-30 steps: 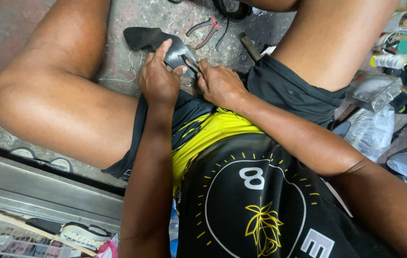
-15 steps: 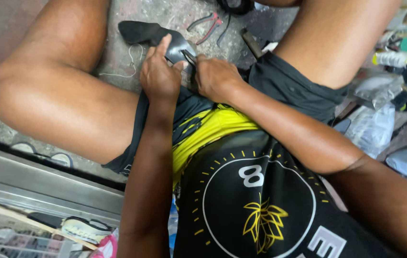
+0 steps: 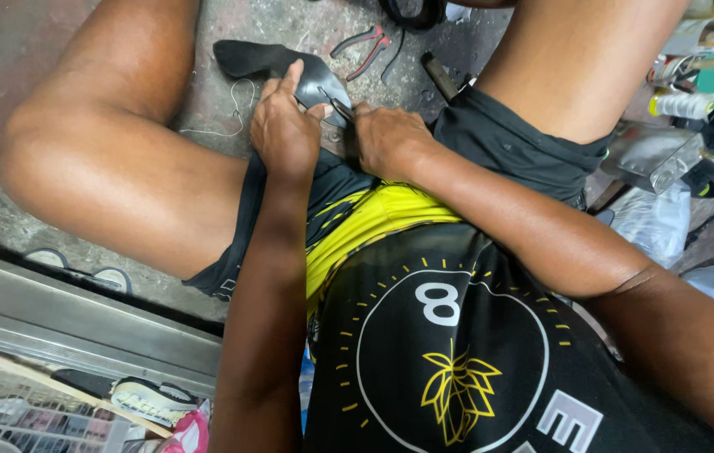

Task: The person uses a utility knife to trim and cut the edges of a black rubber shoe sole while holding it by hand.

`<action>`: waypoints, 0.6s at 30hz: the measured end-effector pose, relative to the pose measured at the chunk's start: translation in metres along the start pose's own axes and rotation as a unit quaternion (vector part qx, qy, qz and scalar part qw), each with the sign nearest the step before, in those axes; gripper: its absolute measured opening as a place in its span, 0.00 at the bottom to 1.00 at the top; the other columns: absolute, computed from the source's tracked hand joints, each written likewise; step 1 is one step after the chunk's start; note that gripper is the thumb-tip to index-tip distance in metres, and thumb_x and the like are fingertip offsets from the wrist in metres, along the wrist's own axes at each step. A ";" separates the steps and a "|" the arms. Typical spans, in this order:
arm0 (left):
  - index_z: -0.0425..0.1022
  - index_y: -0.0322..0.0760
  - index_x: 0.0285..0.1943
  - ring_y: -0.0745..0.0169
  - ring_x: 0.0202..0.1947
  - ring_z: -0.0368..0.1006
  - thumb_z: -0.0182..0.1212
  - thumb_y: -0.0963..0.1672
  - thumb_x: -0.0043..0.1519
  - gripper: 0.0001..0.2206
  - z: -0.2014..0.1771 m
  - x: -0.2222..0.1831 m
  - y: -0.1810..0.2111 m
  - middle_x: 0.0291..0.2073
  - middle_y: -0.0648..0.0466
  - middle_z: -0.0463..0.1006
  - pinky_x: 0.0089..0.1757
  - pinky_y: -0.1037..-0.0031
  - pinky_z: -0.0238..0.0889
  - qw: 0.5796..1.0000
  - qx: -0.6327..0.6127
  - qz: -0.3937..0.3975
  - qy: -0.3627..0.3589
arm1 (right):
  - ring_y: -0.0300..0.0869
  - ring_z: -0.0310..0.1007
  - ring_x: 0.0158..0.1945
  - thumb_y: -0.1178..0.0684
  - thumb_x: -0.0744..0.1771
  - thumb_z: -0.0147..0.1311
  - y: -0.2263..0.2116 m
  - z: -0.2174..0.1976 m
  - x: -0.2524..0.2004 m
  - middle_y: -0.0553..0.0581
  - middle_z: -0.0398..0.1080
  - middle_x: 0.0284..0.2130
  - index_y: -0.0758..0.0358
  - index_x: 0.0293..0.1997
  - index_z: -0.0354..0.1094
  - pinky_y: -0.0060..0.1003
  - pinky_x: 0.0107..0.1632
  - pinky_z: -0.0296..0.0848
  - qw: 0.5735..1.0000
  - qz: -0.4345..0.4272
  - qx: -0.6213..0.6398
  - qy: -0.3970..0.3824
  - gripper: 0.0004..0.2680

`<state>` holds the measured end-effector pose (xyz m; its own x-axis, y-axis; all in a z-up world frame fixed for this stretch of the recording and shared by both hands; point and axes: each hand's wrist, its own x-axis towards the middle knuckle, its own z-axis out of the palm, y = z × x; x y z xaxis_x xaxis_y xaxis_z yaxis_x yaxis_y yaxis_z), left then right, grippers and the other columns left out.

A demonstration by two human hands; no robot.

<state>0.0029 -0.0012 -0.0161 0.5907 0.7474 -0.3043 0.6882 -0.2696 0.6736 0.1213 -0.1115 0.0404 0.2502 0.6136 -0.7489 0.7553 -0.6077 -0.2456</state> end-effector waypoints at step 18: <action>0.68 0.34 0.73 0.76 0.38 0.67 0.61 0.32 0.65 0.25 -0.020 -0.007 0.006 0.49 0.52 0.77 0.41 0.85 0.62 0.887 -0.454 0.008 -0.082 | 0.33 0.65 0.41 0.55 0.68 0.67 0.042 0.005 0.023 0.45 0.65 0.36 0.61 0.48 0.63 0.30 0.47 0.68 0.783 -0.191 0.554 0.209 0.12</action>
<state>-0.0052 0.0040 0.0034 0.7018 0.6292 -0.3340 0.1001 0.3771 0.9207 0.1556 -0.1257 0.0100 0.4861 0.8280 -0.2796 -0.1075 -0.2609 -0.9594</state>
